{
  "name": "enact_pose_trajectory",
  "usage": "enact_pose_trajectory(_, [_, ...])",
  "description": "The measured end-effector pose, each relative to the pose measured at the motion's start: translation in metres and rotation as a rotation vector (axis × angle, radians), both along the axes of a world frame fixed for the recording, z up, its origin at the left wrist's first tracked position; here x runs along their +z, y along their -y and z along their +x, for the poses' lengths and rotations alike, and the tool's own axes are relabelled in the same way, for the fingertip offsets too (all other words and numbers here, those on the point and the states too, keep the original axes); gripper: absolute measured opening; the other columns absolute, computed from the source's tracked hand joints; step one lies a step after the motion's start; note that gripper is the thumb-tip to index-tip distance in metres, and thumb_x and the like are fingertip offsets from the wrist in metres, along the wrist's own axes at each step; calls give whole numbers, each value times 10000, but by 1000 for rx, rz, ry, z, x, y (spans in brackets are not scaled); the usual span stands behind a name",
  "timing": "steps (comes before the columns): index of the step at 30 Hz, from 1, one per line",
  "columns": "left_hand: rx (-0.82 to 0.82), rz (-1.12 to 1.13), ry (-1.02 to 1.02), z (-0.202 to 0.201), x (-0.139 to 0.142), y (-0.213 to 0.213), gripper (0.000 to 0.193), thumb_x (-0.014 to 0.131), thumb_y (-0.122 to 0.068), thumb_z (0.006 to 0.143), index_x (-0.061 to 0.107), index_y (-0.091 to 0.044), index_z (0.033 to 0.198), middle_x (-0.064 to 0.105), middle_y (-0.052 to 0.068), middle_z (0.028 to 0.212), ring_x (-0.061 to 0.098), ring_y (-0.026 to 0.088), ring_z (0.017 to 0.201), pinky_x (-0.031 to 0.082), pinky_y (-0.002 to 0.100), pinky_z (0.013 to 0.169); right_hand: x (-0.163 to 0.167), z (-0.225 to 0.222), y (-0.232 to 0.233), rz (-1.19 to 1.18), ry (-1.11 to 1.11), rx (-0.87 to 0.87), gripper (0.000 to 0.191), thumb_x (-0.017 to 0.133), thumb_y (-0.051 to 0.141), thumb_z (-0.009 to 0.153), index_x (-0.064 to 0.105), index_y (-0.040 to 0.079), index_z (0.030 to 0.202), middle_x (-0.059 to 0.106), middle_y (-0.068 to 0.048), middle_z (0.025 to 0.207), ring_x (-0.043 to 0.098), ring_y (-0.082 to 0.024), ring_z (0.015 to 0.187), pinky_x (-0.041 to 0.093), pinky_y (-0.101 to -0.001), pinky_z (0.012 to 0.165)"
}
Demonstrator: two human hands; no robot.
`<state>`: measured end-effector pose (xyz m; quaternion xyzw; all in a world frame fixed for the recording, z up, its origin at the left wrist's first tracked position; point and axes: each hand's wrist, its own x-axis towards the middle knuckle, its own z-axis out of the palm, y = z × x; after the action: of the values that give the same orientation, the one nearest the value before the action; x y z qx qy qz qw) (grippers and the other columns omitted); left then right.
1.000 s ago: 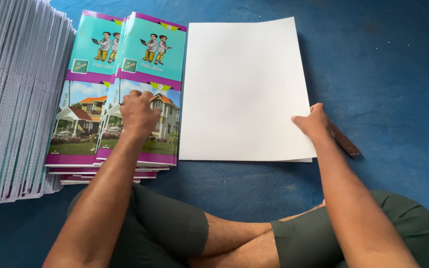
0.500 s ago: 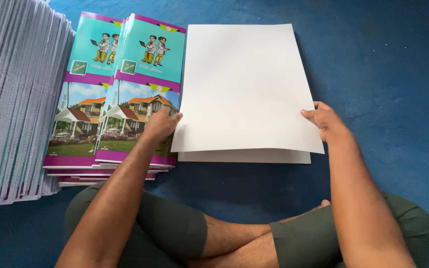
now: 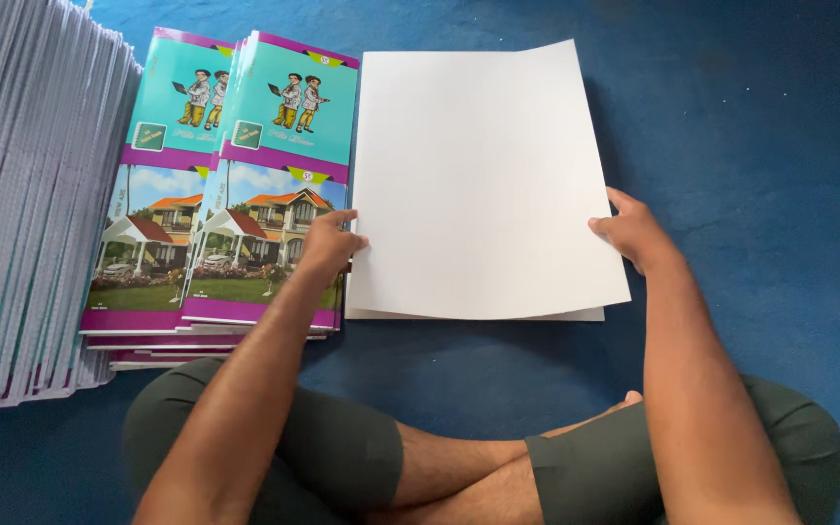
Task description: The person sits on the floor and repeatedly inserts a printed booklet into a white cover, then uses a wooden block to press the spine. The person repeats this process for multiple booklets.
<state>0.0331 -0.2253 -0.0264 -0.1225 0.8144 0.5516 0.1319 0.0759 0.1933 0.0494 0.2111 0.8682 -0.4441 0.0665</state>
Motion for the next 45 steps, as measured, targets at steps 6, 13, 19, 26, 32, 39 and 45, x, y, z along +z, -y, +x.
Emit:
enact_pose_trajectory(6, [36,28,38,8,0,-27,629,723,-6,824,604,-147,1425,740,93,872,660,159,642,545,325,533,47,14,23,-113,23,-9,573,508,110,980,443,112,1549,659,-205,1370,663,-273,1225,494,-385,1060])
enact_pose_trajectory(13, [-50,-51,-82,10,-9,-42,633,747,-41,807,609,-140,1417,721,80,791,641,138,594,553,319,555,72,18,40,-58,30,-36,583,512,313,1004,410,119,1544,507,-141,1534,478,-262,1421,364,-385,1171])
enact_pose_trajectory(19, [-88,-65,-131,10,-21,-53,639,759,-62,794,605,-119,1412,730,88,820,665,163,641,570,336,624,49,8,32,76,-154,168,771,573,568,940,425,99,1533,398,-192,1596,350,-327,1500,296,-437,1205])
enact_pose_trajectory(26, [-112,-177,-193,5,-33,-69,643,757,-115,754,632,-111,1385,748,128,910,719,248,826,573,364,807,18,-7,43,143,-157,273,719,526,605,906,453,255,1530,164,-179,1683,230,-375,1522,303,-487,1190])
enact_pose_trajectory(32, [-106,-302,-245,5,-37,-76,608,719,-152,768,638,-98,1369,745,163,1002,701,311,964,543,406,915,3,-8,74,409,-139,384,579,507,398,952,458,360,1528,166,-95,1701,143,-328,1557,178,-491,1239])
enact_pose_trajectory(39, [-112,-409,-232,8,-33,-79,497,704,-135,801,671,-86,1295,630,181,1186,650,354,1047,528,443,937,-21,-10,97,633,-308,491,521,508,422,999,504,308,1506,258,-155,1665,171,-344,1547,178,-528,1224])
enact_pose_trajectory(45, [-175,-460,-425,9,-40,-78,570,680,-36,778,630,-24,1346,631,226,1158,627,393,1075,525,449,960,-36,-11,114,693,-443,537,493,517,428,1014,569,257,1473,334,-185,1628,209,-372,1532,173,-529,1207])
